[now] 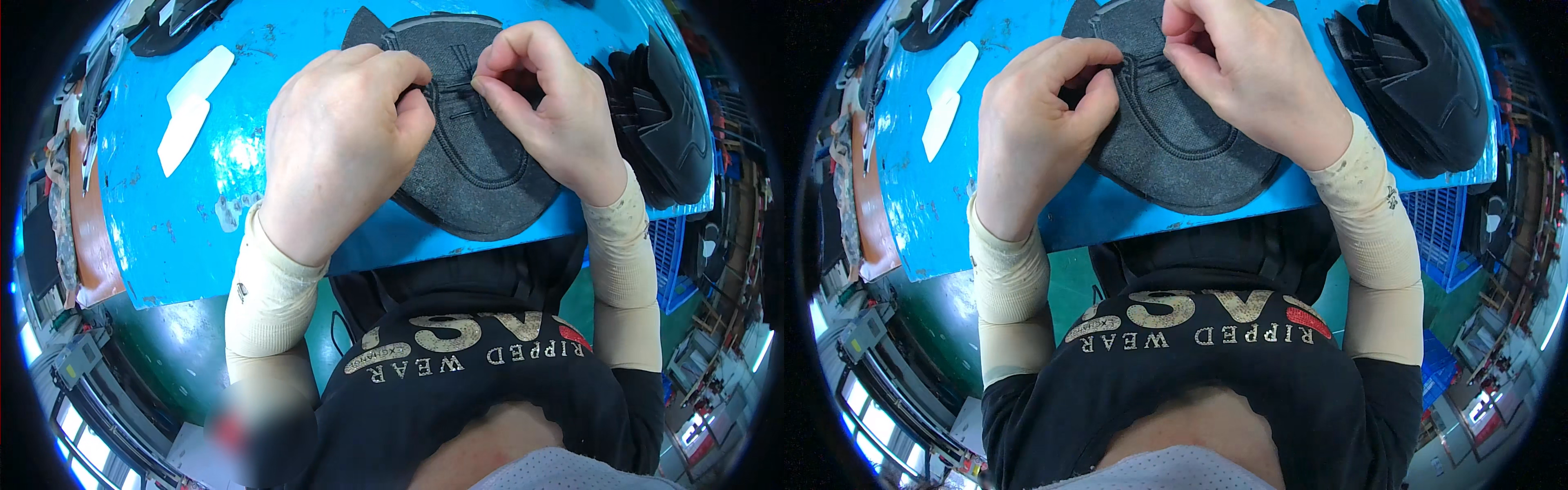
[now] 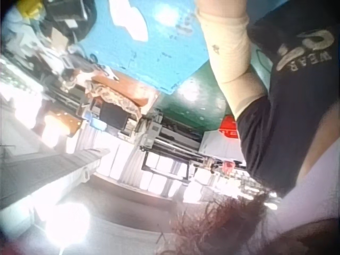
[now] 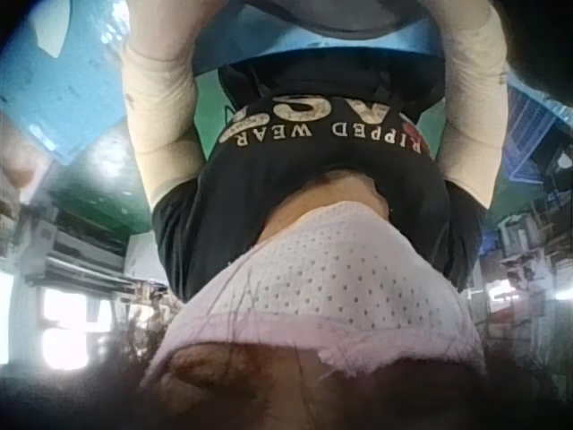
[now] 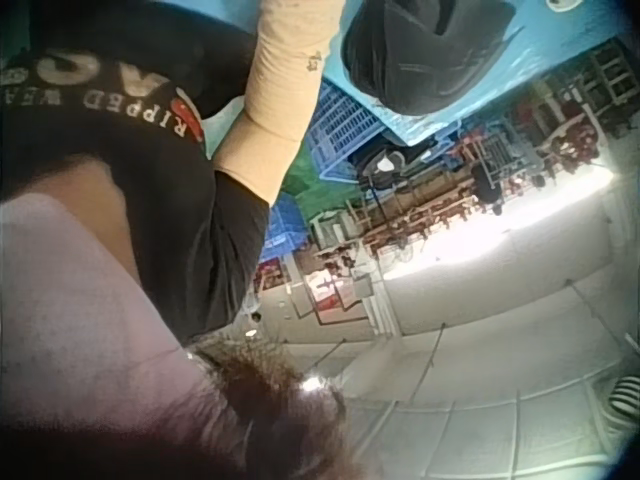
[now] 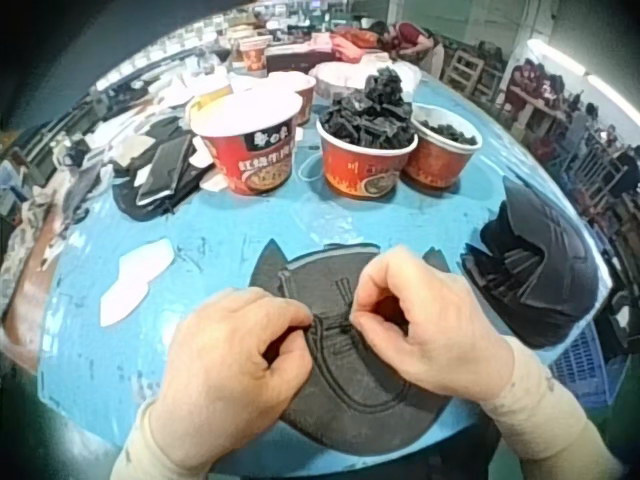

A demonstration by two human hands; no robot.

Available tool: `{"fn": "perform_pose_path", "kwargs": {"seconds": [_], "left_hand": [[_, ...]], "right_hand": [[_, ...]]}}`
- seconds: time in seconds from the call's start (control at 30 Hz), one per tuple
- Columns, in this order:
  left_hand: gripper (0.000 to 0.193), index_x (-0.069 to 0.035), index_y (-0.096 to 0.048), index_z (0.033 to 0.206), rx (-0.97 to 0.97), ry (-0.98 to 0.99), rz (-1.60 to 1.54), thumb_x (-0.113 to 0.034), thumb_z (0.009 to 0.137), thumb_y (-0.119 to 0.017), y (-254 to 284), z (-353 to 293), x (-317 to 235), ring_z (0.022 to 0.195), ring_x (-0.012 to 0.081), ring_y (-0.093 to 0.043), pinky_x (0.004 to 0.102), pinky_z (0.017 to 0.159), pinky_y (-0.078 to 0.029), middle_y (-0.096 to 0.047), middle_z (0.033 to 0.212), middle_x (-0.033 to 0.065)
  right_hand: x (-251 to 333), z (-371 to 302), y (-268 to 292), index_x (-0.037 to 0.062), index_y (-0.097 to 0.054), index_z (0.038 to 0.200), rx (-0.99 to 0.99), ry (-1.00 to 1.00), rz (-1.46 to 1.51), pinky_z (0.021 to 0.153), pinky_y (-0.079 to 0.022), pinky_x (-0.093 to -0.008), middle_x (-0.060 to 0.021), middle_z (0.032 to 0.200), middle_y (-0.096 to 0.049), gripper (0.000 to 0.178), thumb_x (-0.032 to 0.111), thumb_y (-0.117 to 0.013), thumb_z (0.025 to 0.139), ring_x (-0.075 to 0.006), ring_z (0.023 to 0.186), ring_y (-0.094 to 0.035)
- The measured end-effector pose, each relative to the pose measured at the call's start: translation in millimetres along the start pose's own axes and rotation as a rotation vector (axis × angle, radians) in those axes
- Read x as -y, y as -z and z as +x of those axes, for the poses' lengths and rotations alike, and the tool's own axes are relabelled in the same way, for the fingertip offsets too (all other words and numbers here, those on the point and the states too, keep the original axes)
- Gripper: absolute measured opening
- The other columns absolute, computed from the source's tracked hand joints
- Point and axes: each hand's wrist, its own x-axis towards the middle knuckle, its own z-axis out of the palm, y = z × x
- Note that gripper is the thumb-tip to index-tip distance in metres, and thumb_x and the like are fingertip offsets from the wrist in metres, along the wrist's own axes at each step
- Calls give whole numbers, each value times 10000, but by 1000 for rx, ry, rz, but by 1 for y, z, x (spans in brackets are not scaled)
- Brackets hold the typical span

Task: Manually inserting or attaching small black components into pre-marked slots on a black shoe upper part.

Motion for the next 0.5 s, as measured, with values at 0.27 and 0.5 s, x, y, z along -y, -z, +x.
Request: {"fn": "perform_pose_path", "kwargs": {"seconds": [0.27,0.5], "left_hand": [[117,-30,-679,845,-29,-51,46,-3,737,-644,-5,-1,0,676,235,-626,308,620,-500,-649,771,87],[147,-45,-683,868,-11,-60,64,-8,734,-638,-5,-2,-6,715,257,-626,337,649,-499,-653,784,84]], "right_hand": [[2,3,-1,26,-546,937,47,-33,-73,686,-524,-238,-29,816,-636,176,11,-681,826,-115,738,-642],[2,7,-3,34,-552,934,52,0,-91,645,-523,-249,-38,773,-619,192,11,-690,803,-143,692,-641]]}}
